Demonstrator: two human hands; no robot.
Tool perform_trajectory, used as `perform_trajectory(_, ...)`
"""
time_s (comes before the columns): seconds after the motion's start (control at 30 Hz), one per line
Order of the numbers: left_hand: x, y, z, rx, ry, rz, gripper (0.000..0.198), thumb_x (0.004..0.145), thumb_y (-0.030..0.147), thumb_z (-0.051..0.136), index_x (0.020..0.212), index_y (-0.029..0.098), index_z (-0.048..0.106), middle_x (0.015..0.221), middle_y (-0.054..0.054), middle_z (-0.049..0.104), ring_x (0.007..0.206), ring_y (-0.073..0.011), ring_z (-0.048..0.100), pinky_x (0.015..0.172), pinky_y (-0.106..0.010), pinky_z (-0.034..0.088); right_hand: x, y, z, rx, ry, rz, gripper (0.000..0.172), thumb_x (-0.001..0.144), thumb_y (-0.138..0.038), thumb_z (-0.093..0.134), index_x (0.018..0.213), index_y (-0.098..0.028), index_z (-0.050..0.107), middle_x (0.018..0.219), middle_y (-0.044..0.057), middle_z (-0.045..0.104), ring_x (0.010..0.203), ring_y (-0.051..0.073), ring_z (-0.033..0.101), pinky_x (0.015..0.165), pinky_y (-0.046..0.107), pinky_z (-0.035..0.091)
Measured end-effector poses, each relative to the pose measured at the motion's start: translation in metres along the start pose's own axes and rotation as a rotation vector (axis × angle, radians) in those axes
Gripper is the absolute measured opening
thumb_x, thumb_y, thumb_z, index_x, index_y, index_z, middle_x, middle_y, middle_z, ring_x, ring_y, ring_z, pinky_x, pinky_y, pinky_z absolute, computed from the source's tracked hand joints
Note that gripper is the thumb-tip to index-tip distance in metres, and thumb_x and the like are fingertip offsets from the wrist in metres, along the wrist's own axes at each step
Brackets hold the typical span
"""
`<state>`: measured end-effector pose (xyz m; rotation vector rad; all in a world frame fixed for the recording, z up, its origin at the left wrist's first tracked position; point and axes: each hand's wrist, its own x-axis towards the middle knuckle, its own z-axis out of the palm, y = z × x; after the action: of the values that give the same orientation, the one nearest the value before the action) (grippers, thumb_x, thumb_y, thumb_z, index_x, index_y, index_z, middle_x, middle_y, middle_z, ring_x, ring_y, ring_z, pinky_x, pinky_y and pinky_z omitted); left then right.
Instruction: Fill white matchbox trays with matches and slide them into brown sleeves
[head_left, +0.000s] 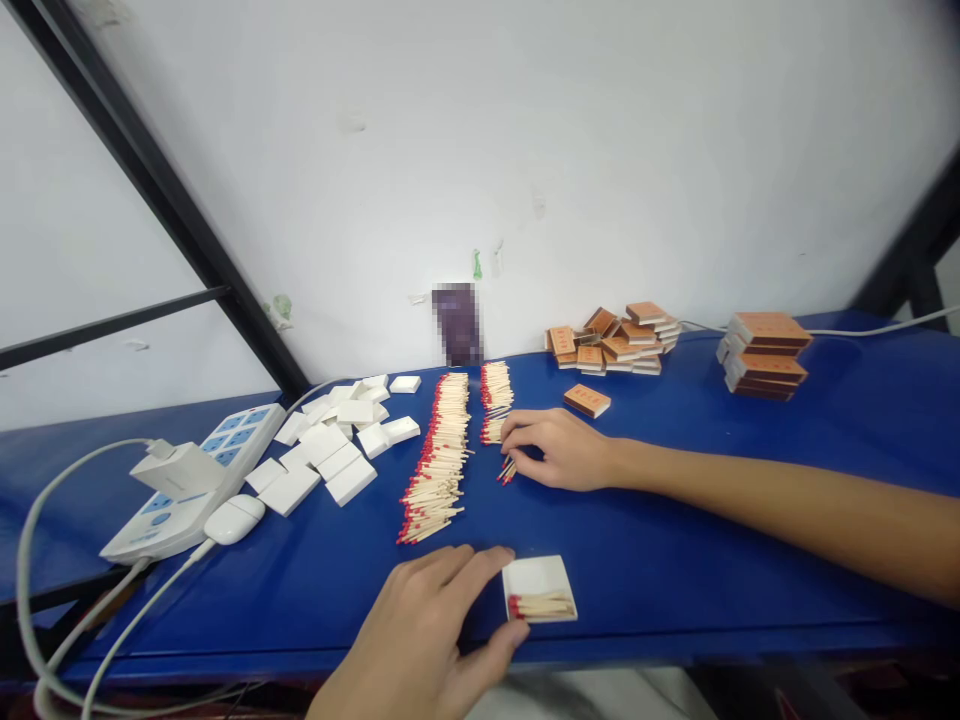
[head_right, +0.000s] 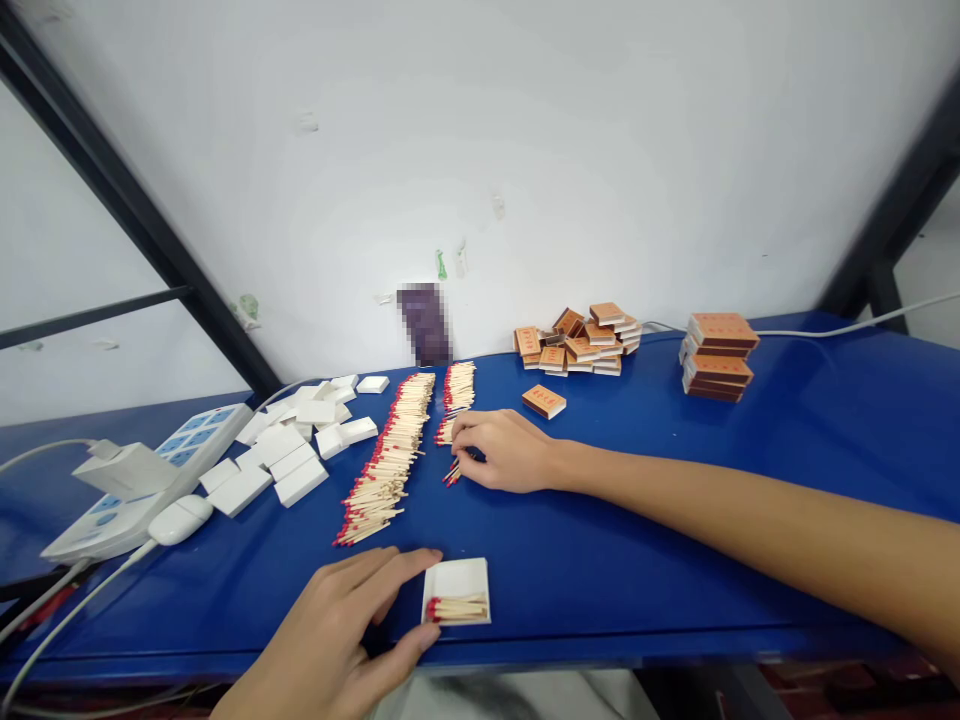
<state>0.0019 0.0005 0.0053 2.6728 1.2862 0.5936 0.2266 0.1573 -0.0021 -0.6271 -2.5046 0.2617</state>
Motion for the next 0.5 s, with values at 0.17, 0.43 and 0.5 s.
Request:
perform_trajectory(0.17, 0.0001, -0.0001, 0.0025, -0.001, 0.003, -0.003, 0.038, 0.093, 0.033, 0.065, 0.129, 0.025, 0.056, 0.096, -0.003, 0.069, 0.082, -0.0217, 0.068, 0.074, -0.034, 0.056, -0.0013, -0.0001, -0.0007, 0.016, 0.003, -0.027, 0.019, 0.088, -0.015, 0.054, 0.093, -0.016, 0.072, 0.100, 0.007, 0.069, 0.083, 0.016, 0.065, 0.077, 0.028, 0.049)
perform_trajectory(0.43, -0.0004, 0.0015, 0.0020, -0.009, 0.020, 0.003, 0.035, 0.094, 0.035, 0.062, 0.127, 0.025, 0.058, 0.095, -0.003, 0.069, 0.081, -0.0213, 0.068, 0.073, -0.033, 0.056, 0.0000, -0.0024, -0.0018, -0.042, 0.011, 0.019, 0.016, 0.087, -0.014, 0.054, 0.091, -0.016, 0.070, 0.091, 0.006, 0.069, 0.078, 0.016, 0.063, 0.071, 0.028, 0.045)
perform_trajectory(0.5, -0.0001, 0.0016, 0.0011, -0.007, 0.024, 0.011, 0.034, 0.095, 0.035, 0.061, 0.127, 0.024, 0.058, 0.095, -0.003, 0.069, 0.082, -0.0214, 0.068, 0.074, -0.033, 0.056, 0.0002, -0.0027, -0.0018, -0.044, 0.005, 0.030, 0.016, 0.087, -0.014, 0.054, 0.089, -0.016, 0.070, 0.091, 0.006, 0.069, 0.077, 0.016, 0.063, 0.071, 0.027, 0.044)
